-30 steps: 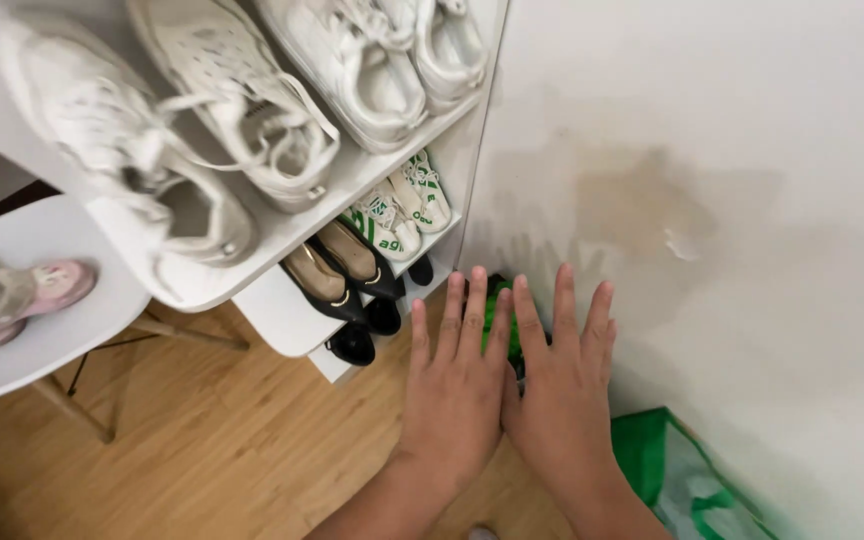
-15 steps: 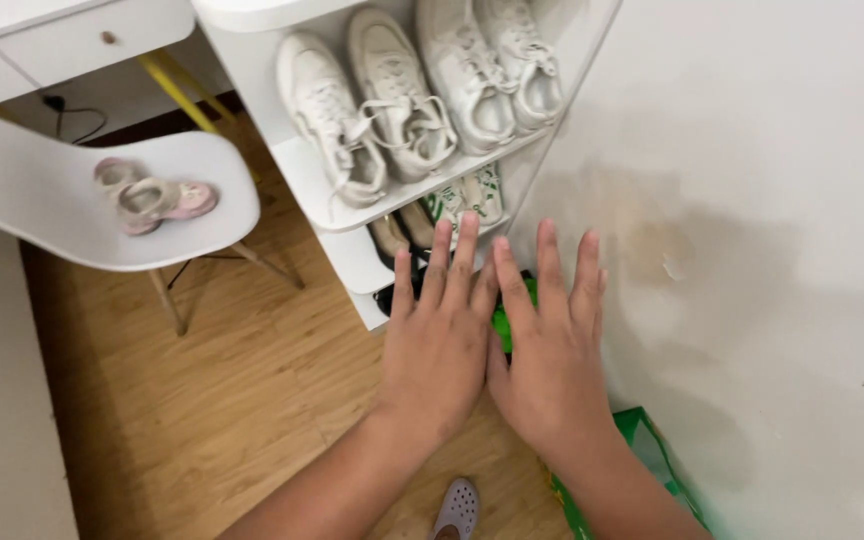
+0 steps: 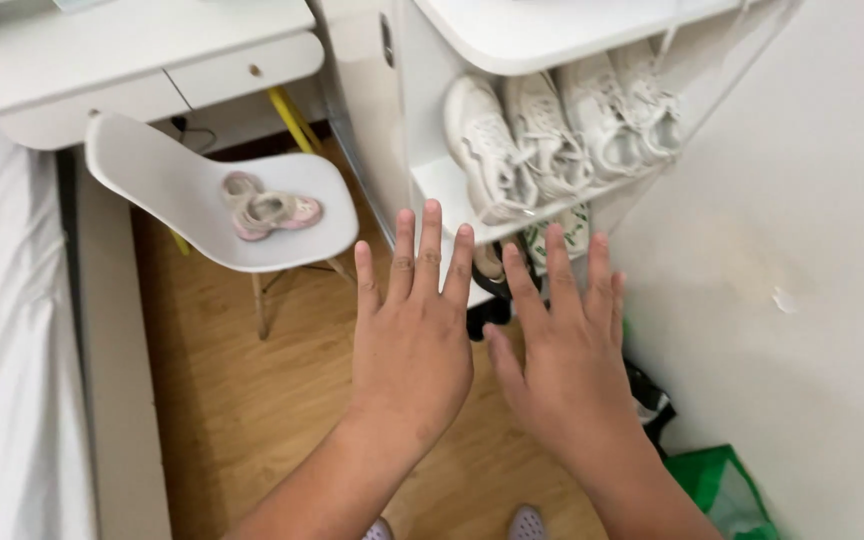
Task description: The person organizes footwear by placing a pair of beige sneakers and a pair of black sandals onto a white shoe rack. They then place a pair of pink slippers on the same rack. Finally, the person moves a white chair under a desk and touches a black speaker on the desk.
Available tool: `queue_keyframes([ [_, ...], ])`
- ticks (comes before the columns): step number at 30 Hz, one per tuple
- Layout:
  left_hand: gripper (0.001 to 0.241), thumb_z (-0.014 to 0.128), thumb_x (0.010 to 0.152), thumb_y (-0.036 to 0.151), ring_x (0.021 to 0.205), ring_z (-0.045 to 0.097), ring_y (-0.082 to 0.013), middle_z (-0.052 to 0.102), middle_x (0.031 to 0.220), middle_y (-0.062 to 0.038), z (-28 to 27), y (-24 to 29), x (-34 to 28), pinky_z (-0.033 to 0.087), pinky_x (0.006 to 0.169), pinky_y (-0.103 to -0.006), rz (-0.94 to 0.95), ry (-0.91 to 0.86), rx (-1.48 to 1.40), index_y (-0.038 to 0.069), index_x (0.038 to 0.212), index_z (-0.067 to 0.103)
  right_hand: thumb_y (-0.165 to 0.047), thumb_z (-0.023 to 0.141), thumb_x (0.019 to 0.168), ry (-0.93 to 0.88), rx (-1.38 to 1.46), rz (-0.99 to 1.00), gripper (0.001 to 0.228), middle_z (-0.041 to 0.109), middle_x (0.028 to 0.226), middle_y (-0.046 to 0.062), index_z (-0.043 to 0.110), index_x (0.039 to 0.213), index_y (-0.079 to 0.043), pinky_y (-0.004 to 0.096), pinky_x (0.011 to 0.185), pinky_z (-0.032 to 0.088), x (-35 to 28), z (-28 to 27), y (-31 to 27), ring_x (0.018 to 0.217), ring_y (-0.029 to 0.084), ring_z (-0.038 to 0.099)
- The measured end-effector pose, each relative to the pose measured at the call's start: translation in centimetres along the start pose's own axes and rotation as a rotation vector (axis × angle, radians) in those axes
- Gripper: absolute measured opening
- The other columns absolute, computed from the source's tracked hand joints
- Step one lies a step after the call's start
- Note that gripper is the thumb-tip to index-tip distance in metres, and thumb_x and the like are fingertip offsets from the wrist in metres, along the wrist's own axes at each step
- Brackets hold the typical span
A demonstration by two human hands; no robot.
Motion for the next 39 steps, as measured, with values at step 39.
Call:
queue_keyframes([
  [39, 0.092, 0.067, 0.085, 0.024, 0.151, -0.007, -0.0428, -0.001, 0.170, -0.024, -4.9, -57.1, 18.7, -0.001, 0.116, -0.0674, -0.396, -0.025, 0.149, 0.011, 0.163, 0.021, -0.035, 0.062, 0.088, -0.065, 0.115, -0.231, 0.079, 0.013, 0.166, 0.029, 0.034, 0.158, -0.010, 0.071, 0.116, 0.011, 45.7, 23.4, -31.6, 0.153, 0.053, -0.001],
])
Point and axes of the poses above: each hand's wrist, its own x-axis towards the middle knuckle, its own z-axis out of the palm, y = z × x, the point moved 1 cm from there along x, towards the middle knuckle
